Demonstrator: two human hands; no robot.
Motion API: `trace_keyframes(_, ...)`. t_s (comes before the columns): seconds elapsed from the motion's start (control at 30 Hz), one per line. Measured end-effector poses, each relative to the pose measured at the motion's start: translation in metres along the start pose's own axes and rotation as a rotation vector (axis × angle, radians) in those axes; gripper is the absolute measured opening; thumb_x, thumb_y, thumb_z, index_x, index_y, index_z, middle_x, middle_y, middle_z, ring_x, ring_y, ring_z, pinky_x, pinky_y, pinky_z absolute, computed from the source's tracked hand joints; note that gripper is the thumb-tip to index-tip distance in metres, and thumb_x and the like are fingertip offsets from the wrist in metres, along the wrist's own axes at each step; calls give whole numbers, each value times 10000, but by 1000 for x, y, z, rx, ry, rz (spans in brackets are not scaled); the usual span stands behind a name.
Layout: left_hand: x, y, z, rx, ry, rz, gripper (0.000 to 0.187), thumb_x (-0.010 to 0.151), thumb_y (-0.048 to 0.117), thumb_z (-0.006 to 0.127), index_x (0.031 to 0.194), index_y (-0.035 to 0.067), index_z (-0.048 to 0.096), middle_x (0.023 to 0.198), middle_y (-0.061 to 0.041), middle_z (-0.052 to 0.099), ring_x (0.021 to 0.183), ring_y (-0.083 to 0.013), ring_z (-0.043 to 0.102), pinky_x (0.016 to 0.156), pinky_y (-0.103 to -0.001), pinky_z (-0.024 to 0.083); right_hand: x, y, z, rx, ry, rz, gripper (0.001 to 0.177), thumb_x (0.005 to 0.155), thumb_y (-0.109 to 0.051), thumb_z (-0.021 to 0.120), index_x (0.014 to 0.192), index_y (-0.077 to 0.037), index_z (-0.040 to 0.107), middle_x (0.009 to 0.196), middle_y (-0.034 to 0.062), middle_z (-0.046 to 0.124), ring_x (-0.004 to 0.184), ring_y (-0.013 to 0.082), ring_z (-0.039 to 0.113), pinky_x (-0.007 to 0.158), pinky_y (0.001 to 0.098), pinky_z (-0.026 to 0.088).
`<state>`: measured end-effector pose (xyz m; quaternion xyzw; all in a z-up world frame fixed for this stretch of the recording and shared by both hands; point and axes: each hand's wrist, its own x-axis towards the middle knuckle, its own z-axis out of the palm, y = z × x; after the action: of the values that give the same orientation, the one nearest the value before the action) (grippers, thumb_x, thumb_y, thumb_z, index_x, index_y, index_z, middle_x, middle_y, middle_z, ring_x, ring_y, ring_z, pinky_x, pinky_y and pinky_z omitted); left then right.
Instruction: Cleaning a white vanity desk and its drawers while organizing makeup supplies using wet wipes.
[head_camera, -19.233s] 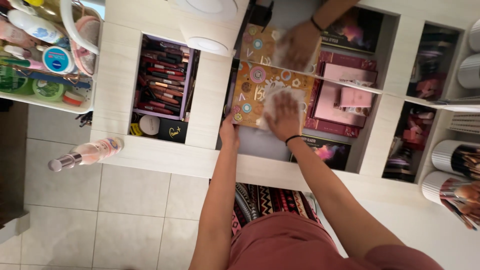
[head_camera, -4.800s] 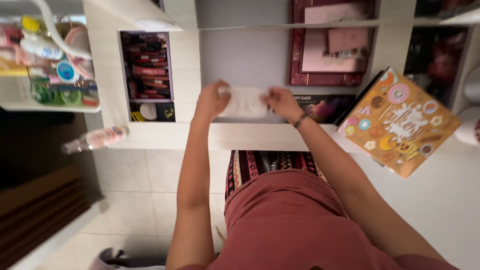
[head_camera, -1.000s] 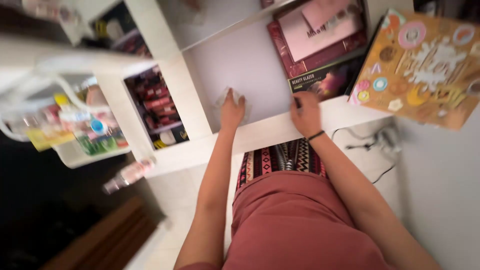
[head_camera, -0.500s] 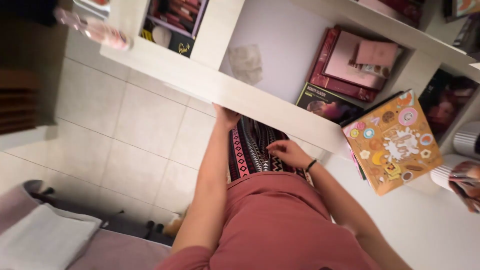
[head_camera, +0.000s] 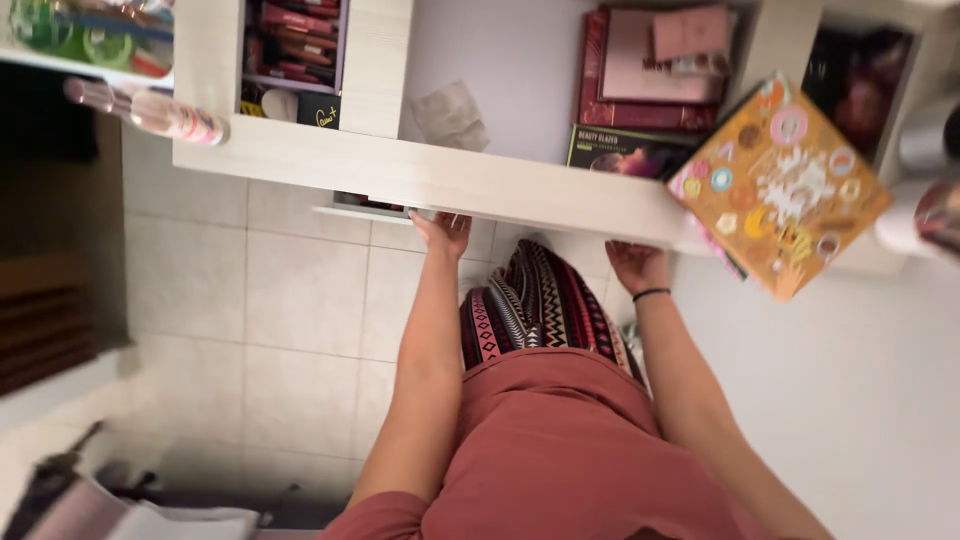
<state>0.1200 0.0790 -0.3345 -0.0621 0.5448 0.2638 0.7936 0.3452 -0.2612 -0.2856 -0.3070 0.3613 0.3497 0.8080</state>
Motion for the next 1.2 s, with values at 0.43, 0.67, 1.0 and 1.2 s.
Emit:
trace_keyframes(0.43, -111, 26, -89, 169, 23, -109, 987, 865, 813, 354, 1534, 89, 399, 1555, -136, 412, 1378, -363, 433, 1172, -474, 369, -78, 62, -102, 19, 114, -49, 252, 916, -301, 678, 737, -148, 589, 734, 39, 558, 910, 238, 580, 953, 511, 529)
trace_keyframes(0.67, -128, 19, -167, 204, -76, -121, 788, 881, 732, 408, 1400, 150, 525, 1342, -114, 576, 1221, -339, 534, 1076, -477, 443, -120, 80, -165, -65, 217, -39, 249, 929, -370, 631, 845, -136, 641, 906, 51, 680, 931, 218, 625, 975, 465, 484)
trace_keyframes(1.0, -148, 22, -201, 177, -105, -163, 892, 842, 820, 320, 1419, 167, 510, 1345, -100, 602, 1192, -334, 582, 996, -468, 498, -201, 77, -103, -1837, -208, 415, 399, 897, -274, 695, 1256, -104, 729, 1153, 35, 757, 1071, 188, 708, 953, 374, 553)
trace_keyframes(1.2, -140, 13, -232, 121, -94, 8, 1168, 831, 1024, 174, 1559, 139, 399, 1402, -172, 492, 1108, -365, 498, 858, -486, 357, -152, 231, 101, -1842, -854, -683, 419, 1093, -279, 563, 1442, -50, 590, 1456, 225, 614, 1397, 312, 546, 1173, 391, 418)
